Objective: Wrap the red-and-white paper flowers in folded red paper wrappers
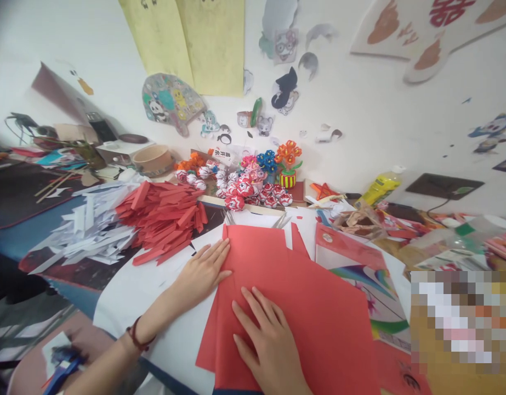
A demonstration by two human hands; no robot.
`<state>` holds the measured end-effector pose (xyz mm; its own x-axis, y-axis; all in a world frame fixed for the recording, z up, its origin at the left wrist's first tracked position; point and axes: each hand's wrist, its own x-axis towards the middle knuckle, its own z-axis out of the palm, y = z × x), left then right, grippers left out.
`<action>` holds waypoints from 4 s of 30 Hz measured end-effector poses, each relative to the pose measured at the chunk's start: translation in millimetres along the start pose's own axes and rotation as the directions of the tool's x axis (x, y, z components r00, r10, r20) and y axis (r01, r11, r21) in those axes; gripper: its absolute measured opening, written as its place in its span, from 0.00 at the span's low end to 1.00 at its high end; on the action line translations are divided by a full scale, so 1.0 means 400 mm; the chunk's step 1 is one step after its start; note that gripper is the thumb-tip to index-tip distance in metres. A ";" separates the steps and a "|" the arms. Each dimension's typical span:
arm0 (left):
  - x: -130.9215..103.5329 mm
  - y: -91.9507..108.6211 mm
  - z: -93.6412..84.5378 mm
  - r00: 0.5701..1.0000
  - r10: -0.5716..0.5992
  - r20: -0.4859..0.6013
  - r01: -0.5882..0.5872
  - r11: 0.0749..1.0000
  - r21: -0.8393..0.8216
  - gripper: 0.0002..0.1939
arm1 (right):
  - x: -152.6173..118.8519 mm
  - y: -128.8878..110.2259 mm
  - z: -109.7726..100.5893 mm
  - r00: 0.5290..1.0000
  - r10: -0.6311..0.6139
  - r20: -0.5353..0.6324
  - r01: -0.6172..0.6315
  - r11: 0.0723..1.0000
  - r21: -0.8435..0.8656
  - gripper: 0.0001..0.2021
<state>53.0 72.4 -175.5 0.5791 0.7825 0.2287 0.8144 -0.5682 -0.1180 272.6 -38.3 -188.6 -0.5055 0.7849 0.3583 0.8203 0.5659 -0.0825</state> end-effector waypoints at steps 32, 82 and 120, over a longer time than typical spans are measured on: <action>-0.284 0.175 -0.048 0.982 0.187 -0.014 -0.188 0.982 -0.025 0.47 | -0.001 -0.017 -0.005 0.997 0.057 0.043 -0.059 0.997 0.050 0.24; -0.126 0.131 -0.010 0.996 0.022 -0.092 -0.032 0.993 -0.110 0.25 | -0.051 0.065 -0.053 0.612 0.791 0.003 -0.730 0.563 0.387 0.27; -0.074 0.247 -0.004 0.991 0.077 -0.106 -0.087 0.991 -0.101 0.25 | -0.174 0.046 -0.033 0.931 0.304 -0.202 -0.295 0.953 0.075 0.28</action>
<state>116.3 -7.4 -192.3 0.6326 0.7052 0.3202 0.7527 -0.6572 -0.0397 326.1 -85.8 -202.8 -0.1671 0.8518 0.4964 0.9104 0.3266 -0.2540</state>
